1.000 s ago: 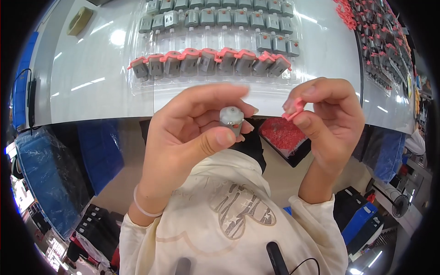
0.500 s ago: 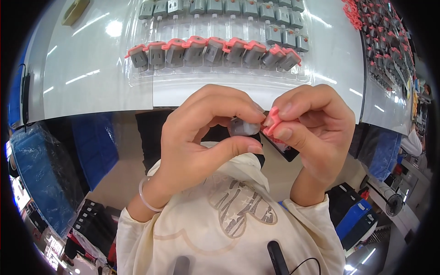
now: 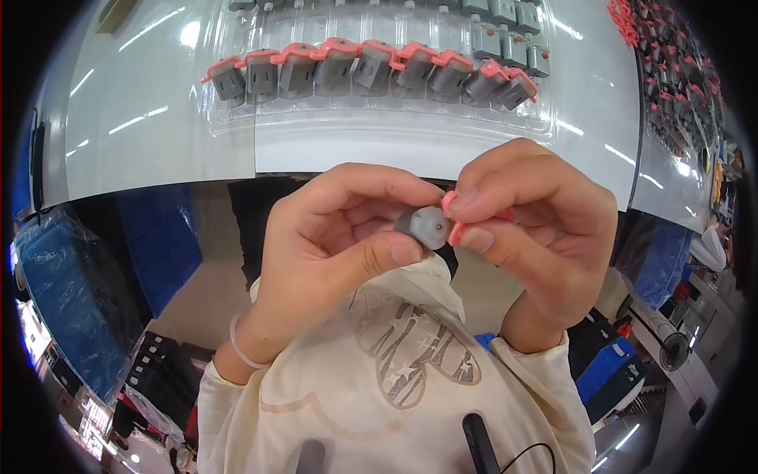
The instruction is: Fitting pink rubber protective caps onto small grey vibration motors and organizing them in a tray.
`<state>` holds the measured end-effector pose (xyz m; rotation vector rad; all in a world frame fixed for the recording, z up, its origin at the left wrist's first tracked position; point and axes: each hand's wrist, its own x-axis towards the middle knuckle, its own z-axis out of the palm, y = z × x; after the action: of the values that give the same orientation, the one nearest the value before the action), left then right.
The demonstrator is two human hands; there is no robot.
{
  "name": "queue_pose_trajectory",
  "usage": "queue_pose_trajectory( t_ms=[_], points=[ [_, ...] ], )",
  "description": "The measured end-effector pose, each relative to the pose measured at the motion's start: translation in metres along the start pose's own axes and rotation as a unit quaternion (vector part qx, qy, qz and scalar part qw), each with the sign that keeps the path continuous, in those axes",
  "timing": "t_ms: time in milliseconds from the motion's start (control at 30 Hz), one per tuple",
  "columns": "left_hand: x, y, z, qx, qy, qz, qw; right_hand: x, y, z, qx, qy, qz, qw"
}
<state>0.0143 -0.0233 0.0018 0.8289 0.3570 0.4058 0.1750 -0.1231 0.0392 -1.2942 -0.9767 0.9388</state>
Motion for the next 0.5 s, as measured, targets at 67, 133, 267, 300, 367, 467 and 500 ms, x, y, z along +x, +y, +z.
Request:
queue_pose_trajectory(
  t_ms=[67, 133, 267, 300, 367, 467, 500],
  points=[
    [0.001, -0.003, -0.002, 0.017, -0.002, 0.021, 1.0, 0.0, 0.001, 0.005, -0.034, 0.008, -0.025, 0.999],
    [0.002, -0.004, -0.003, 0.034, -0.003, 0.043, 0.998, 0.001, 0.003, 0.01, -0.068, 0.017, -0.05, 0.996],
    [0.001, -0.003, 0.001, 0.035, 0.014, 0.062, 0.997, 0.003, 0.011, 0.015, -0.186, 0.038, -0.133, 0.973],
    [0.001, -0.003, 0.003, -0.01, 0.04, 0.051, 0.998, 0.002, 0.013, 0.014, -0.204, 0.054, -0.159, 0.964],
    [0.001, -0.006, 0.003, -0.024, 0.033, 0.054, 0.998, 0.0, 0.012, 0.011, -0.197, 0.048, -0.156, 0.967],
    [-0.001, -0.012, -0.001, -0.051, 0.018, 0.053, 0.997, -0.001, 0.011, 0.008, -0.205, 0.034, -0.158, 0.965],
    [-0.001, -0.013, -0.001, -0.065, 0.008, 0.049, 0.997, -0.001, 0.01, 0.007, -0.222, 0.028, -0.163, 0.961]
  ],
)
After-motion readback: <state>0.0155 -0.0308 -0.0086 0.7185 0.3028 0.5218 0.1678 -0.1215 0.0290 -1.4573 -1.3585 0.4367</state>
